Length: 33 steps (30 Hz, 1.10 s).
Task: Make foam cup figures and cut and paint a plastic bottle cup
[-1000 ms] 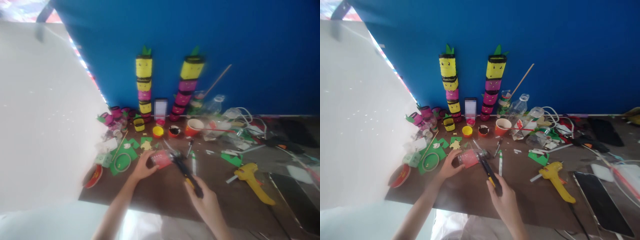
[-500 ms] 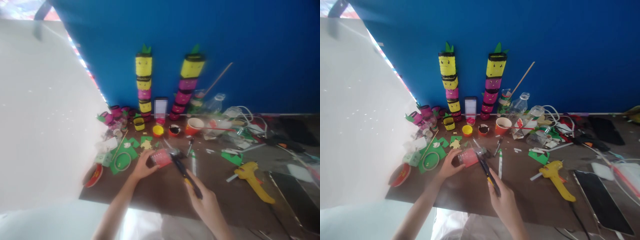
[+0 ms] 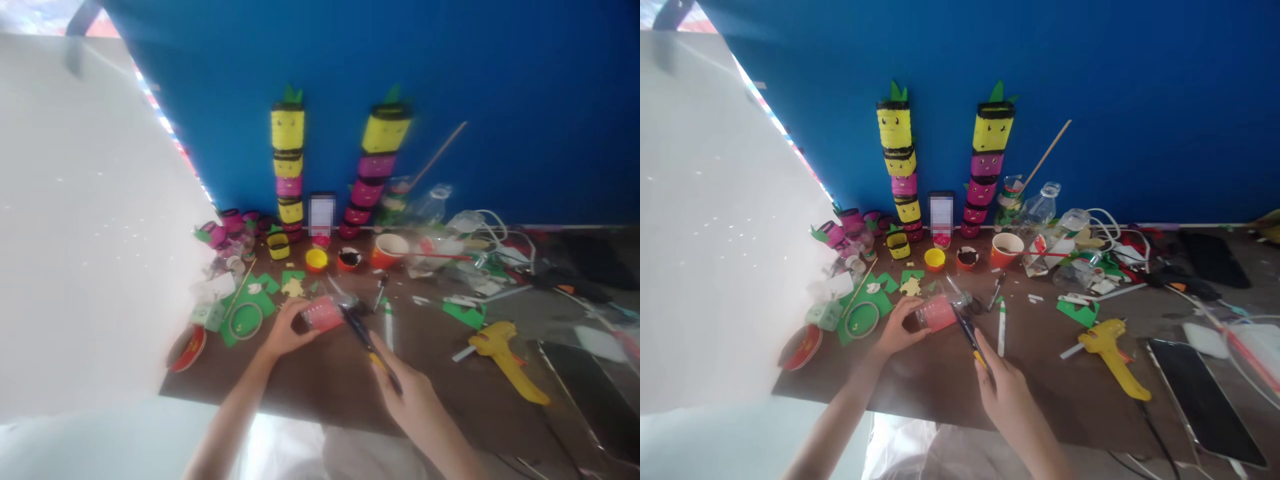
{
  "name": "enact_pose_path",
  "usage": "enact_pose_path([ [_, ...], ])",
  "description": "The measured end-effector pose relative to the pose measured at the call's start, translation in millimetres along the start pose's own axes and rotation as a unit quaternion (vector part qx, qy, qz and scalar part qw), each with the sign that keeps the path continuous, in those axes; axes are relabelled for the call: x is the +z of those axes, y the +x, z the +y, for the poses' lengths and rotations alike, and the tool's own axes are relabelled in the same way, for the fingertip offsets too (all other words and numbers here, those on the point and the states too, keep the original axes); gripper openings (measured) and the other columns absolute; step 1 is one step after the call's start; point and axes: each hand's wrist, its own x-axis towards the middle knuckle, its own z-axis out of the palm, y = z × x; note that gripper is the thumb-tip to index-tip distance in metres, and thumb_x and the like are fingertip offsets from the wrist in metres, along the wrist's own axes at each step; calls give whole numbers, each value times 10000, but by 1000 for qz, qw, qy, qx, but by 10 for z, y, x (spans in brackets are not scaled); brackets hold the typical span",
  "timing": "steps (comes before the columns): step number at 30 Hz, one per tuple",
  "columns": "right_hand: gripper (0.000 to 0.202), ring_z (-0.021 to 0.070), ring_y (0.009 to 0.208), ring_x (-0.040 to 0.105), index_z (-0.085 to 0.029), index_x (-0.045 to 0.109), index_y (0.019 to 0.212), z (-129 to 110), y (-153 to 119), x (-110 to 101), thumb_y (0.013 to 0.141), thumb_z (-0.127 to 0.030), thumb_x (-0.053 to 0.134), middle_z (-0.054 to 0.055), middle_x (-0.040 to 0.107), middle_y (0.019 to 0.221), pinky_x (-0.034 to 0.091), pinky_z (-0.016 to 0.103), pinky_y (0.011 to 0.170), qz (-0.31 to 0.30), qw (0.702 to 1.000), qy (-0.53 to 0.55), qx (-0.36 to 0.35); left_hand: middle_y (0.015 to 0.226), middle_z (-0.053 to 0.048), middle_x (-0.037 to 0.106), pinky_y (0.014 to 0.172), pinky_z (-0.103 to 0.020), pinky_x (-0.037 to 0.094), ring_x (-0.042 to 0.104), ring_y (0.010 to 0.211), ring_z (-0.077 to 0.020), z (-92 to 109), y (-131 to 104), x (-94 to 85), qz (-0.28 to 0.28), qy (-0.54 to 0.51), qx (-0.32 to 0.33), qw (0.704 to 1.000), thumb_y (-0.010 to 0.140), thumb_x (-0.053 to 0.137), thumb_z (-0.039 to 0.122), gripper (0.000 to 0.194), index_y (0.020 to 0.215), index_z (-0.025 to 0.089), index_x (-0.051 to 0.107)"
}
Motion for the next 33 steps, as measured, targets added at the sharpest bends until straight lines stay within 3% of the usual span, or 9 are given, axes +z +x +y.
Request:
enact_pose_path([
  [14, 526, 215, 829, 680, -168, 416, 1367, -131, 122, -158, 878, -333, 313, 119, 709, 933, 522, 289, 707, -84, 993, -78, 31, 1099, -92, 565, 917, -420, 456, 546, 1055, -228, -27, -13, 27, 5, -8, 5, 1000, 632, 736, 313, 505, 1092, 217, 551],
  [22, 545, 206, 604, 677, -155, 453, 1345, -358, 299, -348, 828, -264, 319, 73, 701, 685, 502, 266, 551, -118, 988, -88, 46, 1070, -85, 592, 895, -406, 473, 558, 1026, -223, -8, -3, 31, 15, -4, 4, 1000, 625, 737, 317, 494, 1078, 214, 566],
  [28, 523, 183, 503, 652, -212, 493, 1319, -464, 406, -500, 814, -263, 366, 74, 713, 701, 438, 221, 434, -135, 985, -79, 65, 1067, -80, 600, 892, -404, 470, 556, 1027, -221, 14, 1, 30, 20, -1, 4, 1000, 629, 733, 311, 484, 1076, 218, 572],
  [33, 522, 199, 521, 660, -215, 498, 1316, -463, 471, -505, 806, -240, 388, 93, 721, 739, 438, 231, 449, -151, 982, -100, 57, 1052, -80, 604, 889, -398, 476, 564, 1014, -219, 13, 0, 39, 23, 4, -3, 1000, 623, 735, 320, 475, 1058, 210, 580],
])
